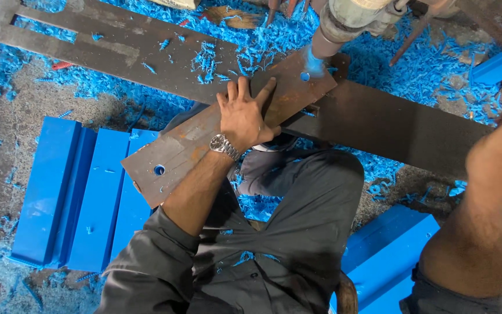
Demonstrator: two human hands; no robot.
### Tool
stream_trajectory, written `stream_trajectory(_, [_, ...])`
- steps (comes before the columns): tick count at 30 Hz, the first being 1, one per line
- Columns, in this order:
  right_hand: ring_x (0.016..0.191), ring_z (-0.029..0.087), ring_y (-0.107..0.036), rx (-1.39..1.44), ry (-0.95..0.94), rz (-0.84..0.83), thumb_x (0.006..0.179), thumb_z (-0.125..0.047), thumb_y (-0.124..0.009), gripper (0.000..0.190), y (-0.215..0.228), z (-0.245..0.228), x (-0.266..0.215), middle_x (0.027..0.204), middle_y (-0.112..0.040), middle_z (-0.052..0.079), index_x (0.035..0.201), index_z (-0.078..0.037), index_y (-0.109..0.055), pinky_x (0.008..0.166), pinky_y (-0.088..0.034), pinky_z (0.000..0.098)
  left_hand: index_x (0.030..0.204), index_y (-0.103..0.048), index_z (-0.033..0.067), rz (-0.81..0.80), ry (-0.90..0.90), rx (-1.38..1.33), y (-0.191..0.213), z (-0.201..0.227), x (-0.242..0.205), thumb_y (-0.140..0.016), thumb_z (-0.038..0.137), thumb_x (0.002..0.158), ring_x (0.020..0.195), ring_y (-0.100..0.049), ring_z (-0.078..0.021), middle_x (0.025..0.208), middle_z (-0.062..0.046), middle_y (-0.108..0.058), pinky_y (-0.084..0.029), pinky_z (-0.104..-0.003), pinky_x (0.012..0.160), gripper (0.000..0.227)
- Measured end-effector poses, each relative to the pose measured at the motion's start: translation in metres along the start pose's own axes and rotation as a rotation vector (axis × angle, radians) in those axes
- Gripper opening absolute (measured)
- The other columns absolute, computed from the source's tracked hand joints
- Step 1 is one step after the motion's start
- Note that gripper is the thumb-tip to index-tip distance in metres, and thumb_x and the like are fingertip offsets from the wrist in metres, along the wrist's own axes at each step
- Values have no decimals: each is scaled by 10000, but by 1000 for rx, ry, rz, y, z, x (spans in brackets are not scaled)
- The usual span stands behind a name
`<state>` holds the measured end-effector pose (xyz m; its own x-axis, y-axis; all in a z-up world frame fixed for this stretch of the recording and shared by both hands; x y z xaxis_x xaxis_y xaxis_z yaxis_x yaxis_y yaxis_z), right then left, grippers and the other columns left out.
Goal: The person sits at a pillar drill press and drills holes in a rusty flat metal plate resting on the machine's dark metal worktable. They hold the plate steady with one hand, pull the drill lever down with the other, then reposition the plate to drill additional holes, brushing away blue plastic shavings between holes.
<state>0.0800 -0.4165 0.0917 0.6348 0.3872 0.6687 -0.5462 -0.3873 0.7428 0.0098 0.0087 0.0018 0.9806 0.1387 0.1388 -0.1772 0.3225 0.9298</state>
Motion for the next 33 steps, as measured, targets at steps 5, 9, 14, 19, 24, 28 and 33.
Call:
stream_trajectory(5, [595,136,-445,322,-190,60,1254,-117,-351,402,21,-66,25,716,-501,67,906,34,-485,578,-323,255,1532,-413,312,-15,52,31,-1,-4,9,-884,585,537,1224,-398,-439,1316,-218,-421,-357,-663,964,1134])
stream_trajectory(9, [612,114,-475,411,-165,72,1250,-115,-345,340,22,-72,30,732,-507,48,983,36,-492,591,-349,237,1533,-423,290,18,77,14,-1,-6,14,-871,573,575,1265,-400,-414,1348,-208,-425,-365,-649,984,1095])
stream_trajectory(14, [629,112,-506,528,-217,143,1256,-114,-386,269,22,-96,38,746,-502,52,1079,40,-518,599,-362,222,1510,-397,266,-29,86,22,2,-1,15,-883,602,545,1261,-384,-439,1324,-224,-415,-335,-682,986,1132])
stream_trajectory(19, [619,114,-506,586,-201,175,1284,-106,-449,175,22,-113,40,783,-497,62,1319,55,-509,583,-402,216,1453,-425,223,13,28,76,-3,1,16,-893,607,518,1240,-385,-470,1333,-282,-392,-329,-691,962,1114])
stream_trajectory(24, [621,125,-562,575,-153,210,1252,-88,-463,155,26,-122,43,760,-530,72,1293,61,-462,593,-442,224,1477,-427,226,-53,62,-26,-3,3,11,-894,552,551,1247,-410,-426,1290,-226,-426,-355,-650,996,1087])
stream_trajectory(28, [593,134,-504,603,-220,228,1270,-75,-466,140,18,-113,34,767,-497,87,1298,62,-467,560,-394,226,1461,-431,234,-38,43,-38,1,6,11,-910,554,523,1243,-399,-425,1296,-224,-418,-337,-672,980,1100])
stream_trajectory(33, [599,132,-501,609,-207,220,1273,-84,-461,142,22,-120,34,764,-490,79,1310,53,-454,572,-406,226,1487,-401,254,-32,41,-53,-1,6,7,-907,552,535,1262,-388,-434,1303,-214,-419,-335,-658,1004,1118])
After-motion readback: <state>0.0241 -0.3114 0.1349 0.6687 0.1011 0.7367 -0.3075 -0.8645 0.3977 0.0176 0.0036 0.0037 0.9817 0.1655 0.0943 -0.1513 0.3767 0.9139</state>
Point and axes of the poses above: each hand's wrist, its own x-axis towards the middle knuckle, its own y-axis out of the back of the hand, z = x × y, the point moved 4 cm from there along x, towards the middle knuckle
